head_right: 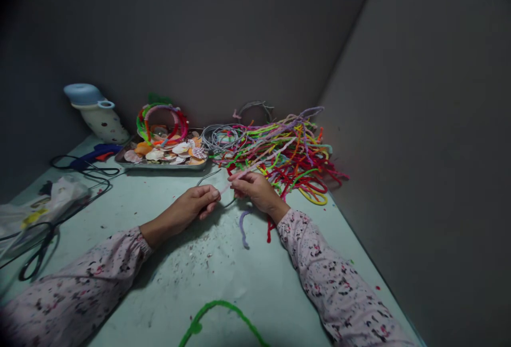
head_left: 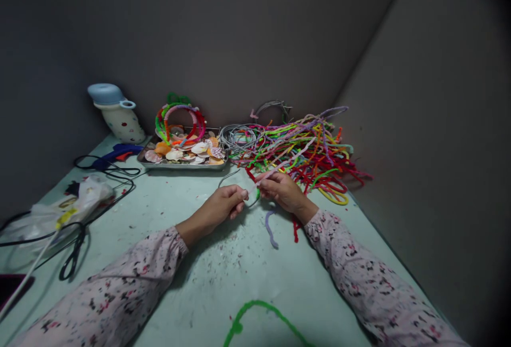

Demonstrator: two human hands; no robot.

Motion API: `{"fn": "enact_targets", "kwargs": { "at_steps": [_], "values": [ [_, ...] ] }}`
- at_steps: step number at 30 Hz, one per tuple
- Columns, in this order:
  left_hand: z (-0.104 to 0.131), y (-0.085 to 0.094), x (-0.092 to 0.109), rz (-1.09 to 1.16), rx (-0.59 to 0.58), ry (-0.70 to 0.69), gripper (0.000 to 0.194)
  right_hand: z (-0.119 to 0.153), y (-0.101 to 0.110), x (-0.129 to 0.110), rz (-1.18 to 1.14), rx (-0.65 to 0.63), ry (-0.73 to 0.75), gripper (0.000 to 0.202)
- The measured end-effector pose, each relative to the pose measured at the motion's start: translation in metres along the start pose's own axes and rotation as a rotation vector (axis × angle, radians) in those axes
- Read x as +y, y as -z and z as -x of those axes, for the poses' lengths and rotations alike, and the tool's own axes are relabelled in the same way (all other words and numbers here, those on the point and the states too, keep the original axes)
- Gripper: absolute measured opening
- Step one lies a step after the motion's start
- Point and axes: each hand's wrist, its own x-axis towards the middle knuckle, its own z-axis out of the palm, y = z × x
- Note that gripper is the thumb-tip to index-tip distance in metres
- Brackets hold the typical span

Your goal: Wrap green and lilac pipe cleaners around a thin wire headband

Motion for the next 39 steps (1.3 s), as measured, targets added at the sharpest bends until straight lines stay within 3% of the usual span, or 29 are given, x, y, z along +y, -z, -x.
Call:
{"fn": "enact_targets", "kwargs": {
  "at_steps": [6, 13, 16, 19, 25, 31, 36, 39],
  "values": [
    [0.001, 0.001, 0.003, 0.057, -0.065, 0.007, 0.029, 0.000, 0.002, 0.000, 0.152, 0.045, 0.071, 0.028],
    [0.000, -0.001, 0.002, 0.014, -0.029, 0.089, 0.020, 0.003, -0.001, -0.005, 0.292, 0.067, 0.072, 0.025],
    [-0.003, 0.002, -0.007, -0.223, 0.045, -0.042, 0.019, 0.004, -0.002, -0.004, 0.325, 0.086, 0.092, 0.022],
    [-0.004, 0.002, -0.012, -0.283, 0.093, -0.109, 0.020, 0.004, -0.001, -0.005, 0.316, 0.092, 0.110, 0.022],
    [-0.003, -0.003, -0.007, -0.100, 0.031, -0.063, 0.024, 0.005, -0.006, -0.004, 0.292, -0.062, 0.055, 0.038],
    [-0.005, -0.003, -0.011, -0.079, 0.016, -0.049, 0.025, 0.007, -0.014, 0.001, 0.435, -0.116, 0.131, 0.026],
    [-0.004, -0.003, -0.012, -0.183, 0.097, -0.105, 0.023, 0.010, -0.013, -0.003, 0.516, -0.095, 0.173, 0.020],
    [0.001, -0.007, -0.006, -0.338, 0.222, -0.244, 0.020, 0.013, -0.007, -0.008, 0.461, 0.053, 0.207, 0.016]
  ]
}}
